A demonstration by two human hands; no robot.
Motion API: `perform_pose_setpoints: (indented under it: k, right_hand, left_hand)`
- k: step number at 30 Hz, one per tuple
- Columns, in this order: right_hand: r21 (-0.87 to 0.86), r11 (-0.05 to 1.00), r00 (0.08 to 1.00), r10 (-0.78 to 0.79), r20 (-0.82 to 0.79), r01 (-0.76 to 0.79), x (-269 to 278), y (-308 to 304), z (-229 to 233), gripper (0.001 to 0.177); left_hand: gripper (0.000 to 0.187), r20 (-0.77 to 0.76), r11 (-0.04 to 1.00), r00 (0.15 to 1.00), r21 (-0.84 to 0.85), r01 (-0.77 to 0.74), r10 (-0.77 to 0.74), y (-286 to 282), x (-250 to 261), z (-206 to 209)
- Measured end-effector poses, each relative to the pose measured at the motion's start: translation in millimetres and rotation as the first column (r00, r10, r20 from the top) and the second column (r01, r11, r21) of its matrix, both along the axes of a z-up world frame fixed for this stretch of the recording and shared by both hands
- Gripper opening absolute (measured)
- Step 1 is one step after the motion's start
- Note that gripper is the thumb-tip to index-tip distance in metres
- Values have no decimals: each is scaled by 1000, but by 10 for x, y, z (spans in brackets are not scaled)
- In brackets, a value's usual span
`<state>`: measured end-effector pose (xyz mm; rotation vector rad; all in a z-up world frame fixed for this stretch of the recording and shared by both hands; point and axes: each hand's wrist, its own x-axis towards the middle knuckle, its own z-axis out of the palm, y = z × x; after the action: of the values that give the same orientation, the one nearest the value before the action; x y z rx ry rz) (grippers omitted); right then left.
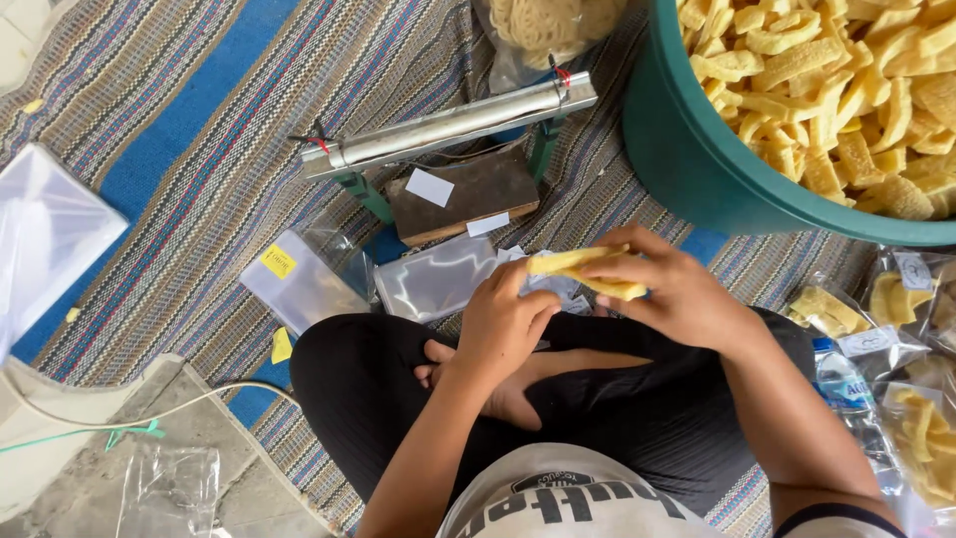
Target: Packaging snacks into small plastic bags and sealing them with a manual heat sealer
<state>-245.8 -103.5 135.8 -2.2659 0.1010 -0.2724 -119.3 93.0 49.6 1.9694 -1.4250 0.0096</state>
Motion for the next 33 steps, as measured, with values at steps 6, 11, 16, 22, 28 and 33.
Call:
perform_pose_setpoints:
  k: [6,11,16,22,28,33]
  right_hand:
    - [-274,962,973,-63,-220,0,42,142,-173,36]
    - [-550,827,947,-72,-312,-118,109,210,-396,39]
    - [-512,846,969,25,-246,-151,225,184,-223,58]
    - [-401,914,979,-23,-201,-61,241,183,-120,61]
    - [-256,965,968,-108,-229,47,186,100,-79,56]
    - [-197,972,978,-156,-136,128,145,62,-104,34]
  left_hand:
    - [1,-23,998,997,-2,-68,68,-3,41,-94]
    - [14,126,997,992,-79,20,-10,-139,-112,-418]
    - [6,18,998,1000,-56,12,-11,-73,-51,-300]
    - [2,-158,998,986,-29,50,-54,-24,8,-74]
    - [2,-241,994,965,-5,105,-103,8,40,-40]
    - [2,-336,987,929,-5,163,-155,4,61,43]
